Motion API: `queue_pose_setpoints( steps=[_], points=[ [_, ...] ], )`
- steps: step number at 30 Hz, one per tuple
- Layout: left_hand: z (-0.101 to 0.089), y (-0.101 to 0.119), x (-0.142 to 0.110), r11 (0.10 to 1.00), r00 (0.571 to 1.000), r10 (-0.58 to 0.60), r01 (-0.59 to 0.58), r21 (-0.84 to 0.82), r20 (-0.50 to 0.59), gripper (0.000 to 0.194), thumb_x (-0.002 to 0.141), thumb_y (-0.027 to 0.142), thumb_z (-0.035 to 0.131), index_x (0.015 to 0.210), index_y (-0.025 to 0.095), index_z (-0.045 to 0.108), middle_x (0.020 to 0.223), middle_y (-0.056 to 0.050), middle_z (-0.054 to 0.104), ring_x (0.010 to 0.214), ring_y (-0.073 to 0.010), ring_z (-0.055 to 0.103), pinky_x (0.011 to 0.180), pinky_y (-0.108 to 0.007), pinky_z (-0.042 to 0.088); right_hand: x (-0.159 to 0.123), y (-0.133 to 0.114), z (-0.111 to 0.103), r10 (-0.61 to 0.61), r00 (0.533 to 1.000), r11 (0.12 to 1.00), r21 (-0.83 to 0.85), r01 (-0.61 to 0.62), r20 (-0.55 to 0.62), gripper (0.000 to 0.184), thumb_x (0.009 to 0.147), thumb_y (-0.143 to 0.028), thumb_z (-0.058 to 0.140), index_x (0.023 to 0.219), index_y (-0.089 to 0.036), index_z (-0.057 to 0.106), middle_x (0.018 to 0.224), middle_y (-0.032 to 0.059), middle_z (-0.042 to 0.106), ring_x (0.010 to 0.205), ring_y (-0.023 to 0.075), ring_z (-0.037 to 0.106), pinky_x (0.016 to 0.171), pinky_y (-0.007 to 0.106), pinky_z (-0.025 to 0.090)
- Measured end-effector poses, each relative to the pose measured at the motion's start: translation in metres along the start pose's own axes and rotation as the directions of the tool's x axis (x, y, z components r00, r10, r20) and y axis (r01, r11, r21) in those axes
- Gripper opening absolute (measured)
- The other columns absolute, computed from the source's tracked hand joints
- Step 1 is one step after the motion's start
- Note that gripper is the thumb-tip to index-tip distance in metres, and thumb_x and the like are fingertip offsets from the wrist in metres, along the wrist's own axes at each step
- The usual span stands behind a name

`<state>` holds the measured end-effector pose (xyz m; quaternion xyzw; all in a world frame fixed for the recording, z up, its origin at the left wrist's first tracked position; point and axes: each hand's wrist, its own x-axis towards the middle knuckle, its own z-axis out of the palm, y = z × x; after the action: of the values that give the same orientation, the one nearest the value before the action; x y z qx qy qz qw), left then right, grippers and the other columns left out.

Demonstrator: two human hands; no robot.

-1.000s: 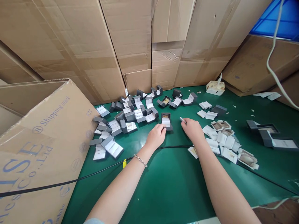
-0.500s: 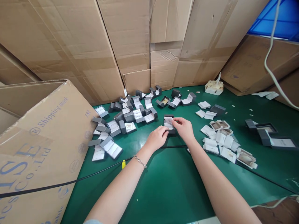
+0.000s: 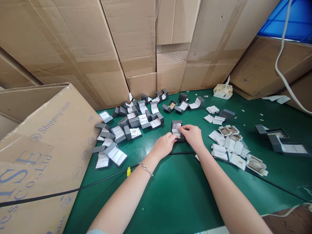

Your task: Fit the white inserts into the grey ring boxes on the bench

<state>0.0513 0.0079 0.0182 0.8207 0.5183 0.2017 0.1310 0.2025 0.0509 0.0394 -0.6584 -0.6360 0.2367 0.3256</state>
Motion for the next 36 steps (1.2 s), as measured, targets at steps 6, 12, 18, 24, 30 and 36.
queue_pose_setpoints(
  steps=[6,12,18,24,30,36],
  points=[
    [-0.002,0.003,0.000,0.998,0.999,0.028,-0.030,0.049,0.030,0.023,0.092,0.024,0.034,0.099,0.024,0.056,0.085,-0.001,0.052,0.070,-0.0119,0.056,0.060,-0.022,0.044,0.002,0.007,-0.002,-0.034,0.990,0.995,-0.094,0.021,-0.137,0.029,0.070,-0.048,0.056,0.066,-0.019,0.060,0.075,0.0049,0.062,0.064,0.0165,0.051,0.058,0.028,0.035],
    [-0.003,0.003,-0.001,0.997,0.997,0.067,-0.068,0.044,0.033,0.025,0.092,0.024,0.032,0.100,0.024,0.056,0.085,0.000,0.052,0.070,-0.0113,0.055,0.059,-0.021,0.043,0.007,0.010,-0.001,-0.135,0.986,0.991,-0.023,0.134,-0.097,0.024,0.075,-0.037,0.051,0.086,-0.019,0.062,0.088,0.0055,0.062,0.074,0.0172,0.053,0.068,0.029,0.039],
    [-0.002,0.002,-0.001,0.999,0.999,0.036,-0.036,-0.006,0.029,0.024,0.092,0.024,0.034,0.098,0.024,0.057,0.089,-0.001,0.055,0.073,-0.0118,0.057,0.062,-0.023,0.045,0.007,0.009,-0.004,-0.136,0.990,0.989,-0.066,0.133,-0.041,0.022,0.076,-0.036,0.050,0.080,-0.019,0.063,0.086,0.0060,0.063,0.080,0.0195,0.056,0.073,0.031,0.041],
    [0.000,-0.001,0.000,0.995,0.996,-0.076,0.073,-0.075,-0.045,0.022,0.091,0.025,0.037,0.095,0.022,0.058,0.090,-0.002,0.059,0.079,-0.0141,0.060,0.068,-0.025,0.047,0.010,0.012,-0.012,-0.202,0.975,0.979,0.003,0.202,0.094,0.073,0.066,-0.053,0.062,0.130,-0.020,0.045,0.132,0.0120,0.048,0.121,0.0286,0.042,0.095,0.041,0.036],
    [0.000,-0.004,0.001,0.963,0.966,-0.220,0.192,-0.188,-0.139,0.022,0.089,0.024,0.040,0.098,0.023,0.060,0.090,-0.002,0.062,0.080,-0.0153,0.060,0.068,-0.026,0.047,0.020,0.028,-0.038,-0.067,0.985,0.984,-0.171,0.040,-0.157,0.052,0.080,-0.050,0.043,0.117,-0.016,0.058,0.124,0.0150,0.053,0.115,0.0308,0.045,0.096,0.050,0.032],
    [-0.002,-0.006,0.002,0.896,0.927,-0.322,0.234,-0.376,-0.190,0.034,0.089,0.040,0.038,0.079,0.020,0.062,0.065,0.000,0.058,0.059,-0.0123,0.053,0.056,-0.024,0.041,0.020,0.059,-0.067,0.099,0.832,0.874,-0.353,-0.335,-0.545,0.031,0.075,-0.030,0.049,0.098,-0.015,0.065,0.135,0.0193,0.040,0.123,0.0405,0.029,0.093,0.066,0.016]
  ],
)
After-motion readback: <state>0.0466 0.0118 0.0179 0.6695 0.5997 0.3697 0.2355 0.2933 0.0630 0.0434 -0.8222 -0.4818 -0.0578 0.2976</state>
